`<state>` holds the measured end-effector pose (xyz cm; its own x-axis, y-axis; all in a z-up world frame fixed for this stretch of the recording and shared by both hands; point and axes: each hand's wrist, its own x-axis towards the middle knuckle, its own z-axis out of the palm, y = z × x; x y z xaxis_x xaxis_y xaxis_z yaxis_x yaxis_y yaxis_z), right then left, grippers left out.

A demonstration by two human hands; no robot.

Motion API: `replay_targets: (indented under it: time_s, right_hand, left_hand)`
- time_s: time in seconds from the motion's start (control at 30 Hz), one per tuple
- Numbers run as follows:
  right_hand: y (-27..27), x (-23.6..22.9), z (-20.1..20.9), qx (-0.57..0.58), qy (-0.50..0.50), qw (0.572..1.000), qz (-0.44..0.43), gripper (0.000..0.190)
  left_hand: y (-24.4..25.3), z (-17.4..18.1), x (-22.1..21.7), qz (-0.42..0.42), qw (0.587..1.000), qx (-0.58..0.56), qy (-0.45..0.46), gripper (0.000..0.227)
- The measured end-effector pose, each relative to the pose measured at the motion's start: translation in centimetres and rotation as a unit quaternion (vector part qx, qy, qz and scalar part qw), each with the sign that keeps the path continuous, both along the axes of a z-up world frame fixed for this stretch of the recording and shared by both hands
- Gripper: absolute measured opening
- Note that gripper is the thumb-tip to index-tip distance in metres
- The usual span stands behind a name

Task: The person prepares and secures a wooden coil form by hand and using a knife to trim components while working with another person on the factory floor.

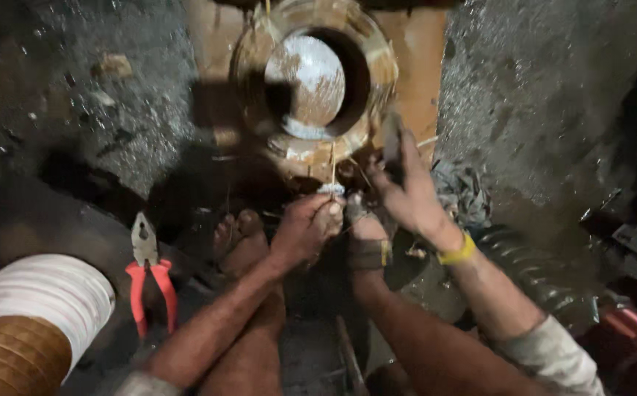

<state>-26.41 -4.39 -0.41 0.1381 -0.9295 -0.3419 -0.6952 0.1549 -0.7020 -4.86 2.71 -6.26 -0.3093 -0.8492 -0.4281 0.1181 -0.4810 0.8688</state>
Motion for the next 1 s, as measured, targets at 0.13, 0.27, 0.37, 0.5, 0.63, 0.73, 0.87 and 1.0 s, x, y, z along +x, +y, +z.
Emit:
replay_targets:
  time_s: [0.13, 0.27, 0.37, 0.5, 0.63, 0.73, 0.87, 1.0]
  right_hand:
    - [6.2, -1.8, 1.6, 0.266, -0.161, 0.944, -0.107, 0.047]
    - [10.6, -2.8, 1.8, 0.426, -0.268, 0.799, -0.327, 0.033]
    - [12.0, -3.7, 2.4, 0.439, -0.298, 0.774, -0.346, 0.018]
    - [12.4, -4.1, 4.0, 0.287, -0.304, 0.876, -0.241, 0.022]
    - [8.7, -2.8, 5.2, 0.227, -0.262, 0.924, -0.164, 0.037]
    - [7.3, -1.3, 6.6, 0.19, -0.188, 0.958, -0.105, 0.053]
    - [6.8, -0.6, 6.6, 0.112, -0.136, 0.984, -0.022, 0.054]
    - [7.4, -0.9, 6.3, 0.112, -0.145, 0.983, -0.026, 0.054]
  left_hand:
    - [-0.2, 0.0, -0.3, -0.045, 0.988, 0.11, 0.097, 0.027]
    - [-1.3, -0.5, -1.5, -0.043, 0.981, 0.159, 0.107, 0.023]
    - [-1.7, -0.3, -1.5, -0.042, 0.991, 0.11, 0.057, 0.019]
    - [-0.9, -0.2, -1.8, -0.029, 0.992, 0.086, 0.092, 0.021]
    - [-0.1, -0.9, -2.1, 0.005, 0.967, 0.166, 0.195, 0.032]
    - [-0.1, -1.7, -1.9, 0.062, 0.949, 0.206, 0.231, 0.036]
    - [-0.4, -1.9, -1.8, 0.066, 0.954, 0.189, 0.224, 0.035]
    - [-0.6, -1.5, -2.1, 0.093, 0.914, 0.22, 0.329, 0.034]
